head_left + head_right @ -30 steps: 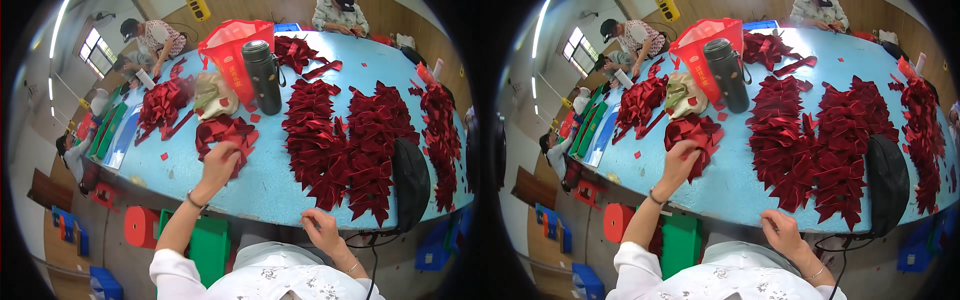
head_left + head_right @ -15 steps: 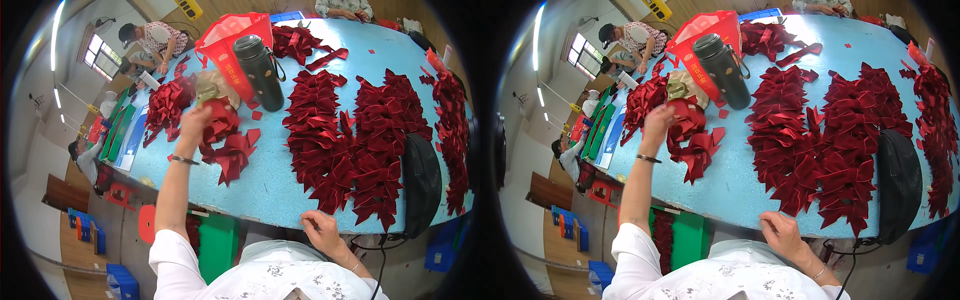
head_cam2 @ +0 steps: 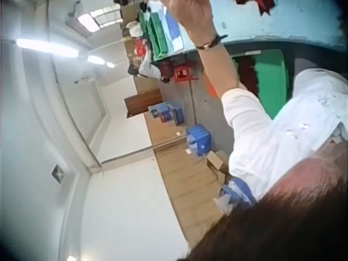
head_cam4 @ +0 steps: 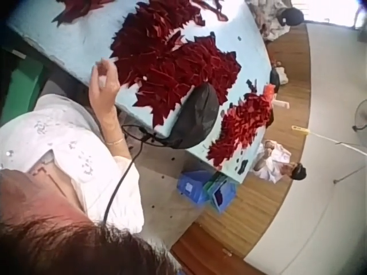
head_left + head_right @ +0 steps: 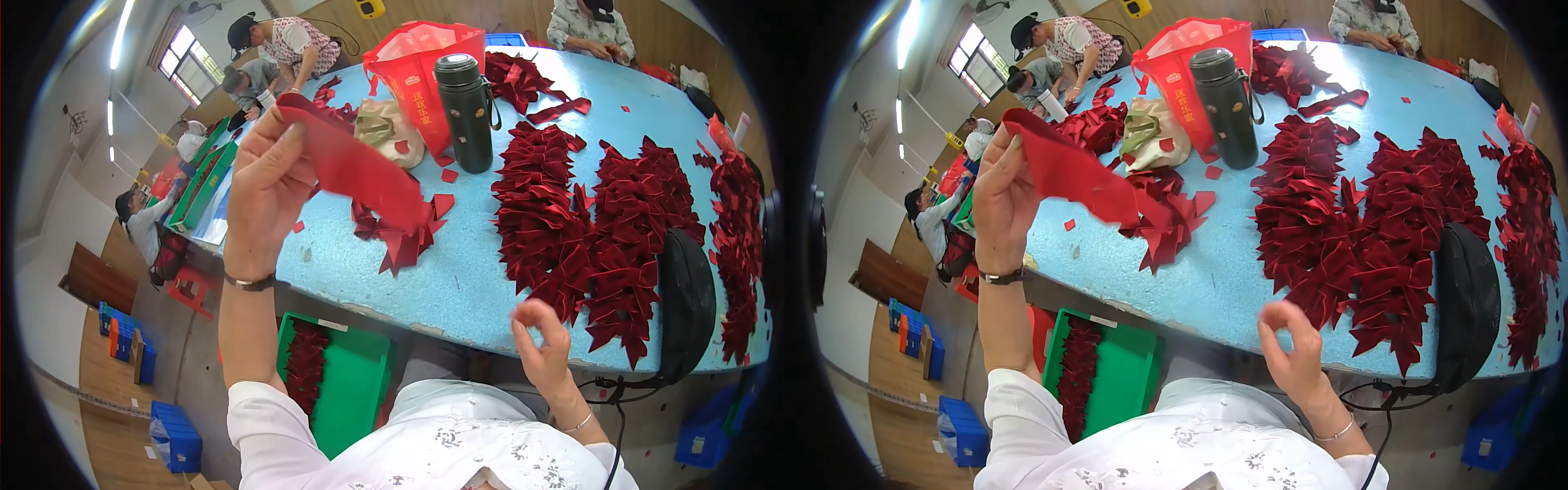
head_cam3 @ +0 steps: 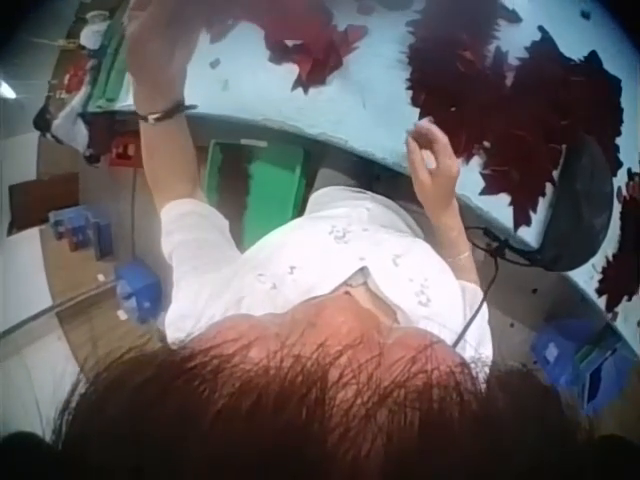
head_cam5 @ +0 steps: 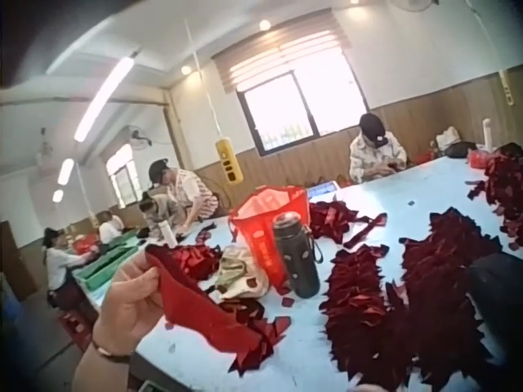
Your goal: Folding and assembling red fabric strips into decorative floral shapes at a factory workbench.
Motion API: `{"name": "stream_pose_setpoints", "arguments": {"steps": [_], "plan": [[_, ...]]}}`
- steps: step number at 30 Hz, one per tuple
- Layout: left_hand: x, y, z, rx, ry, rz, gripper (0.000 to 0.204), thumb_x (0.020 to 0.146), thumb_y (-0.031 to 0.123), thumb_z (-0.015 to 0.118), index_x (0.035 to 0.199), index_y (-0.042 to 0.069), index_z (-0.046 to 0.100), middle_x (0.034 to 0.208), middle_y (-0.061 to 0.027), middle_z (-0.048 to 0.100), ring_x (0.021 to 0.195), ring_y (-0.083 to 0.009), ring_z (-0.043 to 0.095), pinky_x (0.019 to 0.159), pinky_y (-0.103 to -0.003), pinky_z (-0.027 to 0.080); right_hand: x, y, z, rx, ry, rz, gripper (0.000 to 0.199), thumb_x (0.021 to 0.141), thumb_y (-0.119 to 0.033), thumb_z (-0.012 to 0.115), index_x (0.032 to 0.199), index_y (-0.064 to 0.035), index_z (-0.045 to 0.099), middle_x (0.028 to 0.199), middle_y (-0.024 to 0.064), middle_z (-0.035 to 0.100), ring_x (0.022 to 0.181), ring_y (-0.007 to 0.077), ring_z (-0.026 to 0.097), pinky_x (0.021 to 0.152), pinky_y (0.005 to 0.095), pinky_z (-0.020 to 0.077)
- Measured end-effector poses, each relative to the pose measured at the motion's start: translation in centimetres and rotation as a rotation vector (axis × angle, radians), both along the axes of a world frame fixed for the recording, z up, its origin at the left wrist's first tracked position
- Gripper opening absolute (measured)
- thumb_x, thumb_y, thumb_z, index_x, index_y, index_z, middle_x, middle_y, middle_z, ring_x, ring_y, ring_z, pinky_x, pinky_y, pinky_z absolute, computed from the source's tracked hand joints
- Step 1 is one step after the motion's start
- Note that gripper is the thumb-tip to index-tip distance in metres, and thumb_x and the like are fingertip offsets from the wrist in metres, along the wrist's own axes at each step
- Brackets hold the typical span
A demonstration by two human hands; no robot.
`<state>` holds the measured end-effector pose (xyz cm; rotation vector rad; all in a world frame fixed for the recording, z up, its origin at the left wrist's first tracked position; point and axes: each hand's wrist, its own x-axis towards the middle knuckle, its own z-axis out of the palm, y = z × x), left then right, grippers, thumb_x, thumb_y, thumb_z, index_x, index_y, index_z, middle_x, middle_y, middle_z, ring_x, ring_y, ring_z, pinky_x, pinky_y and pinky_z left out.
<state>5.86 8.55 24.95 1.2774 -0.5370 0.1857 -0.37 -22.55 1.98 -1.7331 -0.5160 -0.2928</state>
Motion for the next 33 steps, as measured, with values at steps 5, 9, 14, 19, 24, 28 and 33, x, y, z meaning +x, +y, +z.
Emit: {"name": "stream_pose_setpoints", "arguments": {"steps": [5, 9, 14, 19, 24, 28, 33], "plan": [[-5.8, -3.8, -2.2, 0.052, 0.131, -0.274, 0.025, 0.093, 0.001, 0.052, 0.117, -0.002, 0.052, 0.101, -0.0086, 0.065, 0.087, -0.0126, 0.064, 0.073, -0.023, 0.051, 1.0, 4.0, 6.7, 0.023, -0.419, -0.007, 0.064, 0.079, -0.012, 0.074, 0.134, -0.0002, 0.042, 0.121, 0.0133, 0.055, 0.094, 0.0154, 0.061, 0.078, 0.0266, 0.0482], [-8.6, -5.2, -4.4, -0.005, 0.328, -0.275, 0.026, 0.09, -0.001, 0.055, 0.116, -0.001, 0.053, 0.1, -0.0067, 0.065, 0.082, -0.0101, 0.063, 0.07, -0.022, 0.051, -0.3, 6.0, 6.4, 0.154, 0.033, 0.562, 0.051, 0.081, -0.014, 0.074, 0.123, 0.0036, 0.052, 0.108, 0.0106, 0.062, 0.082, 0.0129, 0.064, 0.069, 0.0246, 0.0501], [-9.3, -0.2, -7.1, -0.018, 0.416, -0.058, 0.026, 0.09, 0.0, 0.057, 0.116, -0.001, 0.053, 0.101, -0.0064, 0.064, 0.083, -0.0092, 0.063, 0.072, -0.022, 0.052, -2.3, 1.8, 2.2, 0.128, 0.679, 0.573, 0.013, 0.081, -0.007, 0.068, 0.086, 0.0051, 0.064, 0.065, 0.0052, 0.063, 0.053, 0.0084, 0.057, 0.049, 0.0205, 0.0449], [-10.0, 1.5, -11.4, -0.088, 0.501, -0.017, 0.026, 0.09, 0.002, 0.058, 0.116, -0.001, 0.053, 0.102, -0.0069, 0.064, 0.084, -0.0095, 0.063, 0.074, -0.023, 0.052, -4.6, -4.2, 0.4, 0.0, 0.669, 0.359, 0.016, 0.079, -0.01, 0.072, 0.084, 0.0041, 0.065, 0.063, 0.003, 0.061, 0.055, 0.0085, 0.055, 0.049, 0.0236, 0.0418], [-10.3, -2.0, -14.2, -0.21, 0.593, -0.042, 0.024, 0.09, 0.003, 0.058, 0.113, -0.001, 0.053, 0.101, -0.0071, 0.064, 0.083, -0.0116, 0.064, 0.073, -0.023, 0.053, -6.1, -2.2, 1.4, -0.43, -0.206, -0.031, 0.028, 0.08, -0.011, 0.07, 0.102, 0.0041, 0.06, 0.1, 0.0174, 0.065, 0.087, 0.0207, 0.062, 0.075, 0.0331, 0.049], [-11.0, -5.1, -14.9, -0.209, 0.582, -0.073, 0.022, 0.09, 0.003, 0.059, 0.111, -0.001, 0.053, 0.102, -0.0076, 0.064, 0.088, -0.0119, 0.063, 0.078, -0.024, 0.052, -6.3, 1.1, 4.9, -0.104, -0.058, 0.374, 0.039, 0.082, -0.019, 0.071, 0.108, 0.0062, 0.056, 0.105, 0.0186, 0.06, 0.097, 0.0254, 0.059, 0.087, 0.0365, 0.047], [-10.4, -8.3, -16.0, -0.072, 0.469, 0.04, 0.022, 0.09, 0.0, 0.058, 0.111, -0.002, 0.052, 0.102, -0.0075, 0.064, 0.09, -0.0118, 0.062, 0.079, -0.024, 0.051, -5.1, 5.2, 1.6, 0.5, 0.806, 0.587, 0.032, 0.088, -0.02, 0.066, 0.105, 0.0049, 0.056, 0.1, 0.0115, 0.062, 0.089, 0.0185, 0.06, 0.075, 0.0359, 0.0496]]}}
